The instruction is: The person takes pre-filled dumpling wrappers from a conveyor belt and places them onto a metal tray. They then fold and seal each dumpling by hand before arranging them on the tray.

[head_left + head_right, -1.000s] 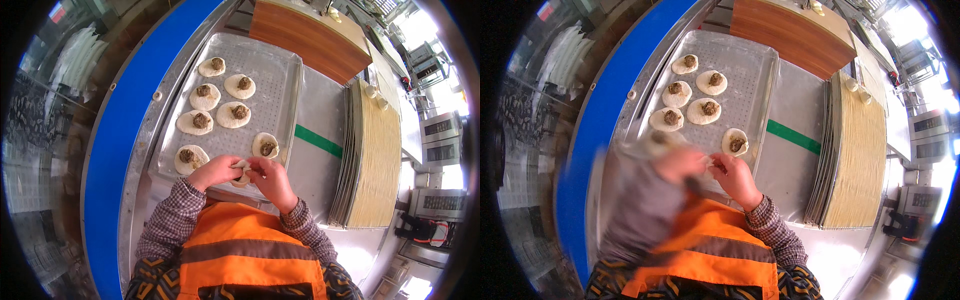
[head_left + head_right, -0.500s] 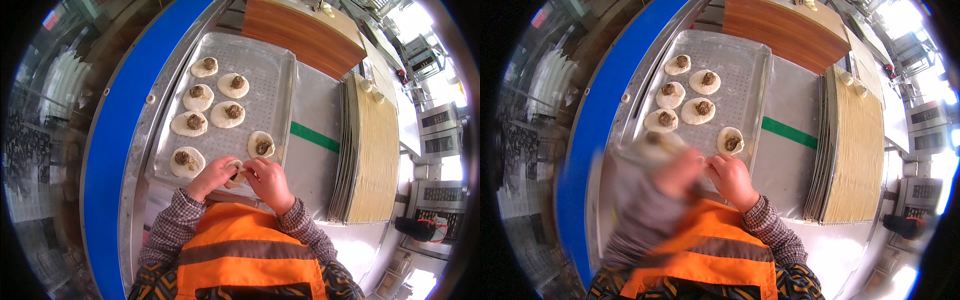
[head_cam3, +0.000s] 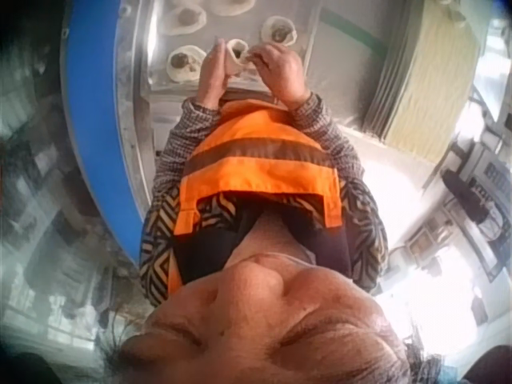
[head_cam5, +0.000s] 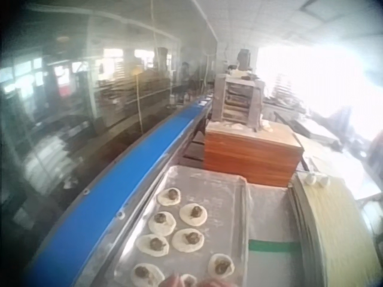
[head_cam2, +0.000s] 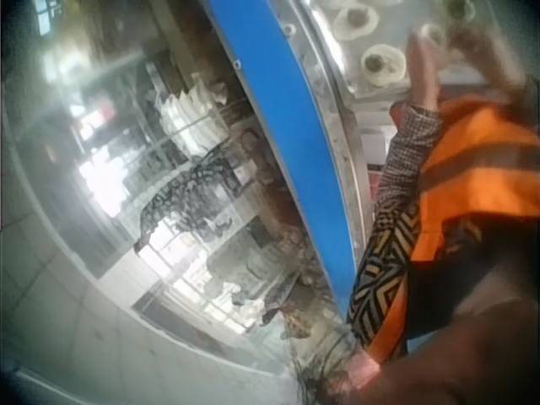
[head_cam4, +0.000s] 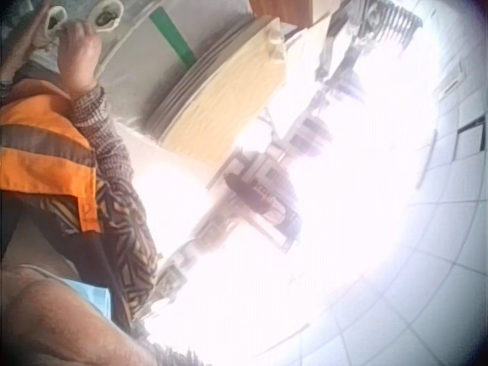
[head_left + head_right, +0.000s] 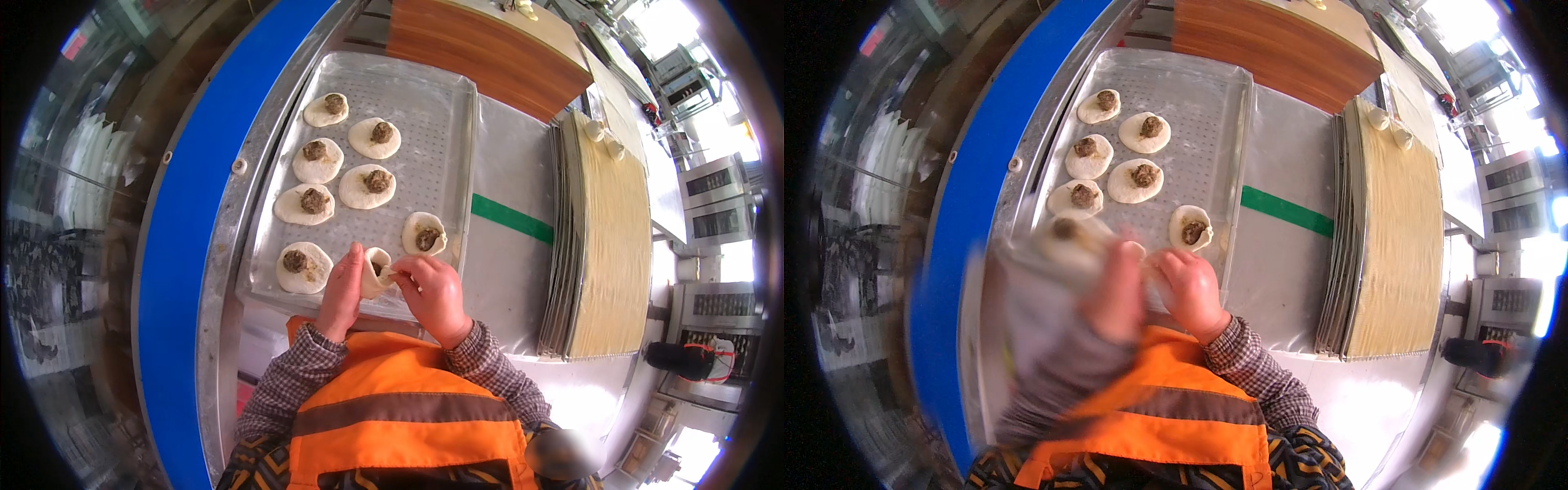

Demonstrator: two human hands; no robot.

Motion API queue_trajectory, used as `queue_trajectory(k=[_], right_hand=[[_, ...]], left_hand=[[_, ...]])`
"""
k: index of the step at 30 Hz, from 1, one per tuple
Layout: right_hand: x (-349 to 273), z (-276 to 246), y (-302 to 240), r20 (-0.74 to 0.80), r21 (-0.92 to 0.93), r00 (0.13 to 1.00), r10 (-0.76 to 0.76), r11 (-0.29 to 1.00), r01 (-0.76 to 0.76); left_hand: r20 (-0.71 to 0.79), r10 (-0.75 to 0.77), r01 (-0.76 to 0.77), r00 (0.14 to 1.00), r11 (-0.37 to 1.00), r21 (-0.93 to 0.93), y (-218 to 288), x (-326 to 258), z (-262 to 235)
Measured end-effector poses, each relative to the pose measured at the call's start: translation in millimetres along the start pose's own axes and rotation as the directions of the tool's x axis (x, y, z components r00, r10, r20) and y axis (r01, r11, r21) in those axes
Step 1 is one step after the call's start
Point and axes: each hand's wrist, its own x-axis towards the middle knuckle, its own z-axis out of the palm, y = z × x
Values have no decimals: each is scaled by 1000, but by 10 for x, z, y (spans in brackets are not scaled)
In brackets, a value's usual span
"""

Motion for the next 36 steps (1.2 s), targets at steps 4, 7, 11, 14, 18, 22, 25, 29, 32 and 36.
queue_trajectory(k=[4, 7, 11, 14, 18, 22, 25, 29, 32, 36], right_hand=[[-8, -30, 13, 130, 106, 976, 174, 976, -188], [-27, -13, 58, 158, 95, 984, 81, 991, -96], [-37, 20, 84, 268, 277, 911, 314, 880, -385], [-35, 8, 57, 283, 273, 878, 386, 845, -460], [-45, 12, 19, 51, 9, 986, -158, 987, 158], [-55, 46, 67, 263, 367, 908, 325, 837, -406], [-48, 47, 105, 250, 279, 925, 286, 893, -352], [-59, 29, 38, 43, 110, 993, -112, 988, 107], [-57, 19, -33, 29, 230, 999, 22, 973, -28], [-28, -6, -21, 183, 198, 963, 195, 953, -231]], left_hand=[[34, 38, -46, 999, 950, 308, 47, 47, -96], [128, 8, -63, 992, 898, 436, 192, 46, -181], [155, -231, 197, 960, 958, 208, 326, 10, -225], [263, -147, 87, 954, 970, 227, 307, 34, -216], [189, -82, 35, 979, 970, 241, 213, 44, -205], [208, -83, 63, 975, 993, 103, 176, 7, -193], [228, -90, 93, 969, 996, 0, 197, -17, -185], [175, -3, -46, 985, 961, 271, 233, -35, -166], [137, -224, 226, 965, 974, -1, 240, -22, -126], [126, 218, -234, 968, 963, 133, 247, -12, -63]])
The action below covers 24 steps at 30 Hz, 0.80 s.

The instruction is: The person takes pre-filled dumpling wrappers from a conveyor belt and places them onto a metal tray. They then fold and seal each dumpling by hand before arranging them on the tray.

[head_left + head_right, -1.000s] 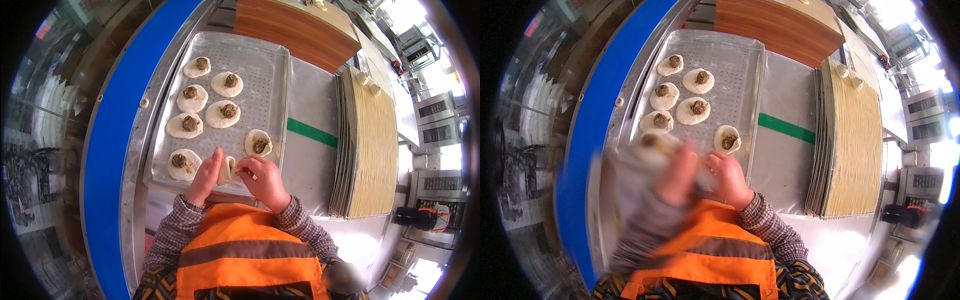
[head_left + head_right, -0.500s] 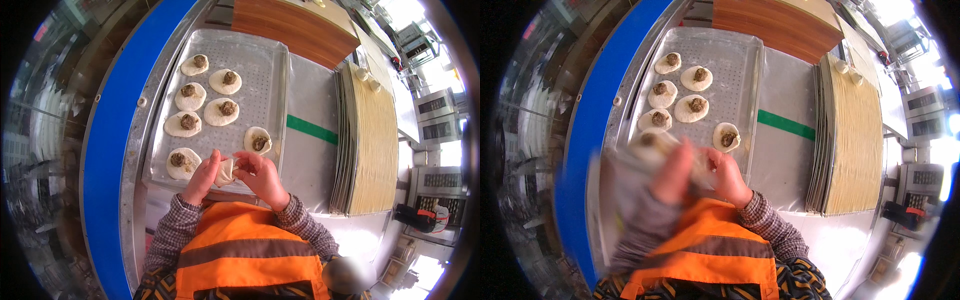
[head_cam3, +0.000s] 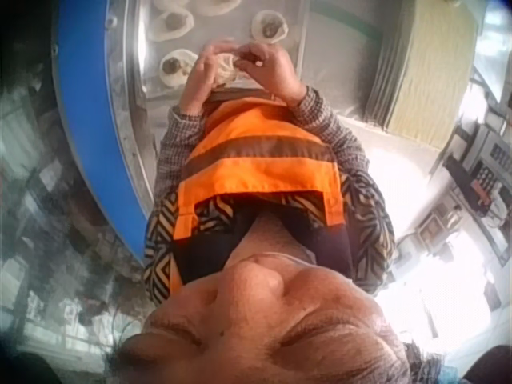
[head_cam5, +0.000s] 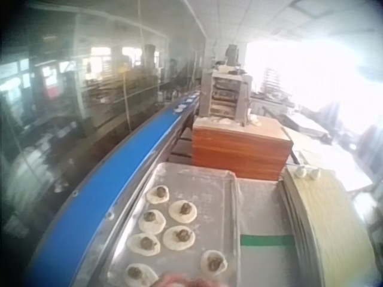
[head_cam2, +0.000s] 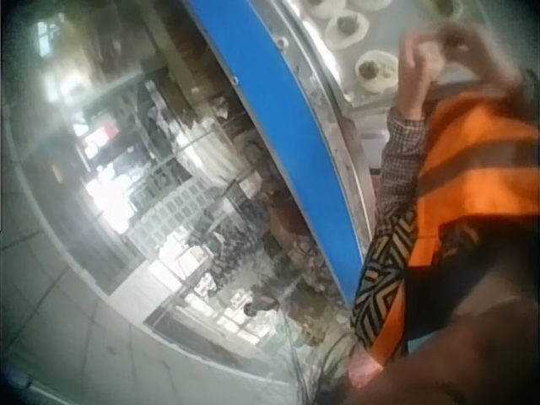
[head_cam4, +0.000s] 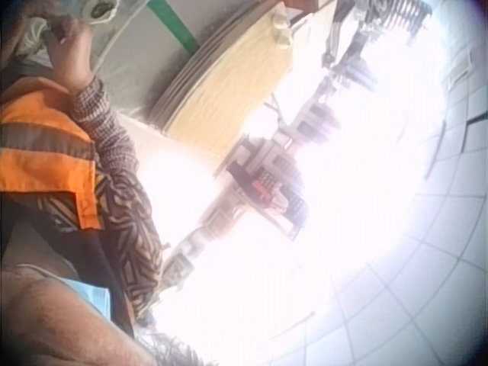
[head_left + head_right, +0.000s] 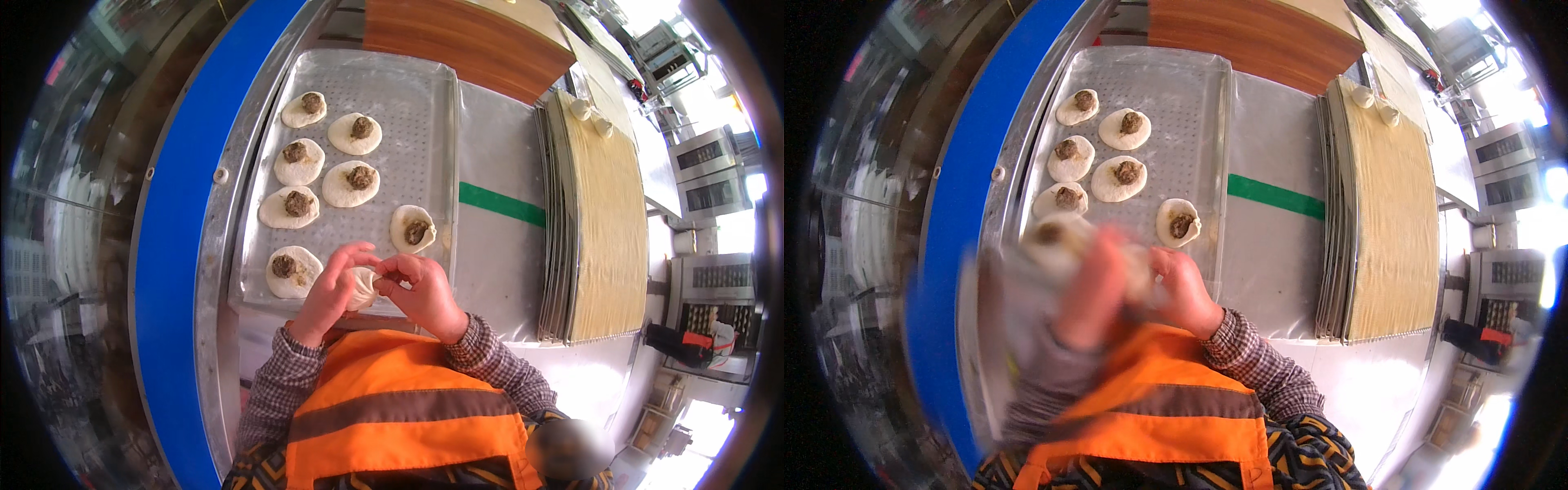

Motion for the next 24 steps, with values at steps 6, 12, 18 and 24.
queue_trajectory(k=[6, 12, 18, 24], right_hand=[[-16, -7, -21, -42, -266, 900, -434, 873, 409], [-21, -17, -71, -38, 10, 991, -129, 992, 130], [-31, 28, -10, -9, -250, 921, -390, 892, 376], [-12, 9, -69, 12, -221, 931, -365, 907, 358]], left_hand=[[56, -254, 241, 966, 955, 175, 100, -39, -62], [49, 6, -14, 999, 988, 156, 152, -25, -40], [34, -260, 257, 965, 964, 75, 142, -60, -27], [-114, -5, 17, 993, 994, 109, 58, -34, 91]])
